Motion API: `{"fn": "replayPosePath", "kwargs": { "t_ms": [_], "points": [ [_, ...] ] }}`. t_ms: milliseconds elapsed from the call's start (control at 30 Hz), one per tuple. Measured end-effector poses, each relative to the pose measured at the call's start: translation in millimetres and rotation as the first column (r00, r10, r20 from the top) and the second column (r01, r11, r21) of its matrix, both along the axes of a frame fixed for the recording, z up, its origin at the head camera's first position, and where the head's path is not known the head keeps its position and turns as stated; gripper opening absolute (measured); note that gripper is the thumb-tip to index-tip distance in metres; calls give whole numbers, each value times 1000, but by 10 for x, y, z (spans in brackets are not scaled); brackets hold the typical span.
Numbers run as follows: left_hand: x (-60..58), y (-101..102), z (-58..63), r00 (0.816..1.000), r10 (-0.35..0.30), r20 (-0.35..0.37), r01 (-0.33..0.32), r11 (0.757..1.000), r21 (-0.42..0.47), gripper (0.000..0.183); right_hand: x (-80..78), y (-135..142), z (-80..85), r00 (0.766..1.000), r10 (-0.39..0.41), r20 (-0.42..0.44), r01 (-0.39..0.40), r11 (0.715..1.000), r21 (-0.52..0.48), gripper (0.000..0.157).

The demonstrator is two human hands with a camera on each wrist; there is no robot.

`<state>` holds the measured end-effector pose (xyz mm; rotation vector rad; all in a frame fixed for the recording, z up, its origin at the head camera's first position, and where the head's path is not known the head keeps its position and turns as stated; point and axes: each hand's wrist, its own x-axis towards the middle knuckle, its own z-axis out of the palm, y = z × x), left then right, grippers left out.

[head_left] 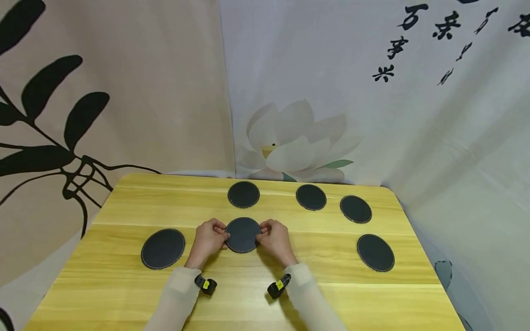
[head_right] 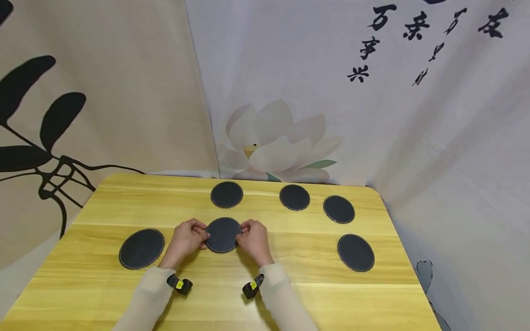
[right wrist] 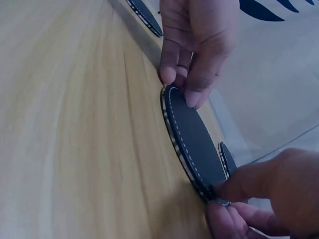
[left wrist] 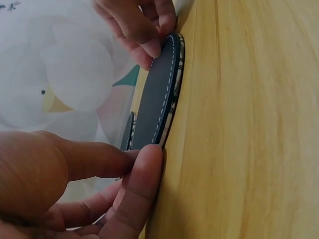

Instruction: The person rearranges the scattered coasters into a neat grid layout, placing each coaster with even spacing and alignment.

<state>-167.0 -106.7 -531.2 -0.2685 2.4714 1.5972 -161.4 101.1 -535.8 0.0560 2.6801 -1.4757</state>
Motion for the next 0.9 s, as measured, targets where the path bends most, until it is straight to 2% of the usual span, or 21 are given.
{"fn": "replayPosePath", "kwargs": {
  "t_ms": [267, 467, 600, 767, 900],
  "points": [
    [1, 26, -19, 999, -11, -37, 11, 1000, 5, 24, 15, 17, 11, 1000, -14, -20, 14, 1000, 4, 28],
    [24, -2, -11, 999, -9, -41, 7, 999, -45, 20, 29, -6, -5, 999, 7, -39, -5, 999, 53, 27],
    [17, -33, 10, 998, -30, -50, 27, 998, -63, 22, 29, -9, 37, 1000, 11, -24, -9, 999, 46, 28],
    [-38, -92, 68, 994, -50, -94, 35, 987, -158, 26, -14, 29, 108, 999, 30, 12, -31, 999, 20, 34],
    [-108, -148, 119, 995, -52, -87, 34, 979, -201, 29, -75, 67, 151, 998, 45, 36, -45, 999, -3, 37]
  ]
}}
